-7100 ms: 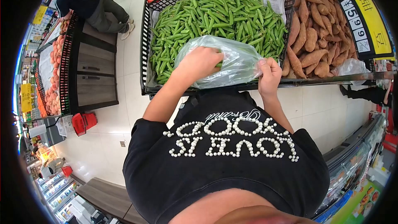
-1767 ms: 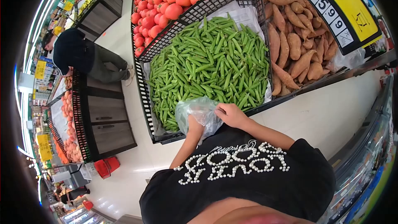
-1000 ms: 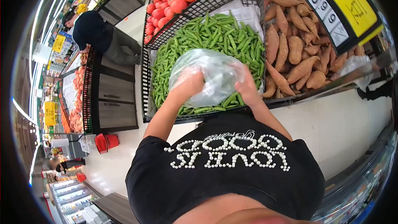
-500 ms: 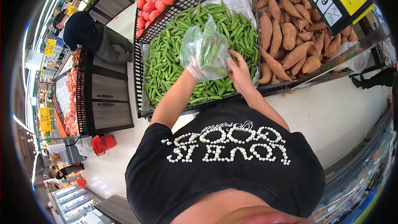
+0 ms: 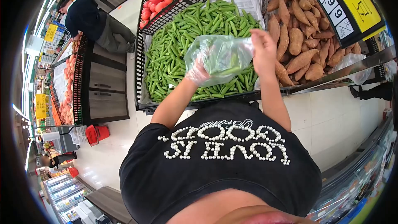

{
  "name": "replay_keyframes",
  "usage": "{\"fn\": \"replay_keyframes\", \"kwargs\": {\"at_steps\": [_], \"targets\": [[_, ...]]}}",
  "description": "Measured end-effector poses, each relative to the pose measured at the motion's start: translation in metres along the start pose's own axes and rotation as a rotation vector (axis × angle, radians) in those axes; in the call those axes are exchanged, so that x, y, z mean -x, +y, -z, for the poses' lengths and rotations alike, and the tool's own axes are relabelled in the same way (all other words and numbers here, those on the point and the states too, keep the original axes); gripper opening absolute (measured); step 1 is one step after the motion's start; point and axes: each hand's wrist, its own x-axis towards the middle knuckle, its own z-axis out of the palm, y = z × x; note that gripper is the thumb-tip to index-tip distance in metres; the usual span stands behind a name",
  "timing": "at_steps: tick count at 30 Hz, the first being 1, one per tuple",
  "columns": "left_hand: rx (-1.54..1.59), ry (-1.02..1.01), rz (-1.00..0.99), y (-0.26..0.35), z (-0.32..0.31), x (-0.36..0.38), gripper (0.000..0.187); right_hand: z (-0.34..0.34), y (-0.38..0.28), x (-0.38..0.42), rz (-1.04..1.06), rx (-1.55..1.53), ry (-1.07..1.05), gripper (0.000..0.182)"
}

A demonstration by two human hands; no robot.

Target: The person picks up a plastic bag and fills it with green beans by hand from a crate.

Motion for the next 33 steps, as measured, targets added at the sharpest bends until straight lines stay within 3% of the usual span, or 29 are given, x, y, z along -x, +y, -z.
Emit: {"fn": "replay_keyframes", "kwargs": {"at_steps": [1,4,6,8,13,17,22,24,28,31,33], "targets": [[-0.061,0.033,-0.043,-0.009,-0.019,0.008,0.047,-0.003,-0.007,-0.005,0.065,-0.075,-0.018,0.015],[-0.045,-0.097,0.074,-0.009,-0.014,0.014,0.052,-0.013,-0.026,-0.016,0.226,-0.234,-0.061,0.014],[-0.711,-0.217,-0.282,-0.011,-0.011,0.011,0.053,-0.023,-0.036,-0.018,0.272,-0.253,-0.085,0.014],[-1.022,-0.239,-0.449,-0.01,-0.004,0.004,0.053,-0.026,-0.044,-0.02,0.265,-0.328,-0.167,0.014],[-0.768,-0.153,-0.332,-0.006,-0.012,-0.007,0.049,-0.055,-0.069,-0.025,0.372,-0.428,-0.256,0.015],[-0.33,-0.179,-0.049,-0.001,-0.009,-0.006,0.053,-0.06,-0.08,-0.028,0.375,-0.388,-0.357,0.017],[-0.313,-0.151,0.106,0.014,0.005,0.01,0.058,-0.062,-0.076,-0.028,0.307,-0.469,-0.355,0.019],[-0.445,-0.077,0.04,0.013,0.011,0.013,0.059,-0.058,-0.078,-0.026,0.199,-0.491,-0.281,0.019],[-0.827,0.013,-0.342,0.009,0.004,0.006,0.06,-0.057,-0.095,-0.008,0.36,-0.499,-0.28,0.018],[-0.493,-0.104,-0.267,0.017,-0.004,0.017,0.06,-0.034,-0.088,-0.016,0.353,-0.505,-0.239,0.02],[-0.738,-0.007,-0.394,0.015,-0.014,0.019,0.068,-0.037,-0.095,-0.004,0.411,-0.491,-0.147,0.016]]}}
